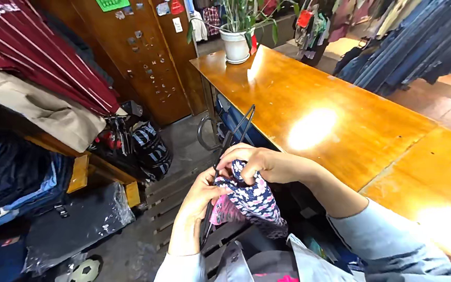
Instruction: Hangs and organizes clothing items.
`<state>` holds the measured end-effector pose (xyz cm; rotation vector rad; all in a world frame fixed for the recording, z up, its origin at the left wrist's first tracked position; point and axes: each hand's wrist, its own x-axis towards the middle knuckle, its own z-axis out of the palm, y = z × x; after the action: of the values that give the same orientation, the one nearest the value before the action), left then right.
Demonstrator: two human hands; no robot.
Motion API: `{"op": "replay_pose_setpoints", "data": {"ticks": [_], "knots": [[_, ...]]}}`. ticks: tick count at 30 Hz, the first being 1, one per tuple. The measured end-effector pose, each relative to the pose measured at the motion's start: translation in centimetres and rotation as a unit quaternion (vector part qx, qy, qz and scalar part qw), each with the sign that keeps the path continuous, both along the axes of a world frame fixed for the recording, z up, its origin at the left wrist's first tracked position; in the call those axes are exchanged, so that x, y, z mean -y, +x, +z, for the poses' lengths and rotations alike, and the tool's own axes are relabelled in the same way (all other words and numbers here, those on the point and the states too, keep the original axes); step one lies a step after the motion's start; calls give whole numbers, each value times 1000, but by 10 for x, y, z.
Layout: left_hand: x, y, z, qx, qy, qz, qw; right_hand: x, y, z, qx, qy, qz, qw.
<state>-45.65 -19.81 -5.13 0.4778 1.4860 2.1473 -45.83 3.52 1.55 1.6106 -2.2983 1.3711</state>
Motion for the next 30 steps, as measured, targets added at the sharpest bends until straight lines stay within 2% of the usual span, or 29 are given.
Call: {"op": "replay_pose_setpoints", "data": {"ticks": [6,8,11,14,17,19,21,25,27,30], "knots": [[-30,-12,9,-28,22,-108,994,-28,20,5,32,-5,35,999],[-36,-11,14,-35,11,-117,992,-36,22,4,43,-18,34,998],[-40,-6,26,-65,-46,-70,994,-48,29,2,4,-8,-51,999],[-42,1,37,-83,-99,6,992,-63,42,4,-43,90,-204,974],[-41,4,43,-94,-142,61,983,-72,54,5,16,124,-225,966],[-41,5,47,-106,-164,67,979,-61,58,7,89,86,-272,954],[-40,6,55,-126,-183,68,973,-46,55,5,104,12,-320,942],[-45,1,75,-153,-165,119,967,-31,47,-6,186,-174,-305,918],[-45,-3,86,-170,-175,129,961,-27,57,-20,267,-204,-311,889],[-37,-16,97,-196,-222,88,951,-31,69,-41,295,-256,-290,874]]}}
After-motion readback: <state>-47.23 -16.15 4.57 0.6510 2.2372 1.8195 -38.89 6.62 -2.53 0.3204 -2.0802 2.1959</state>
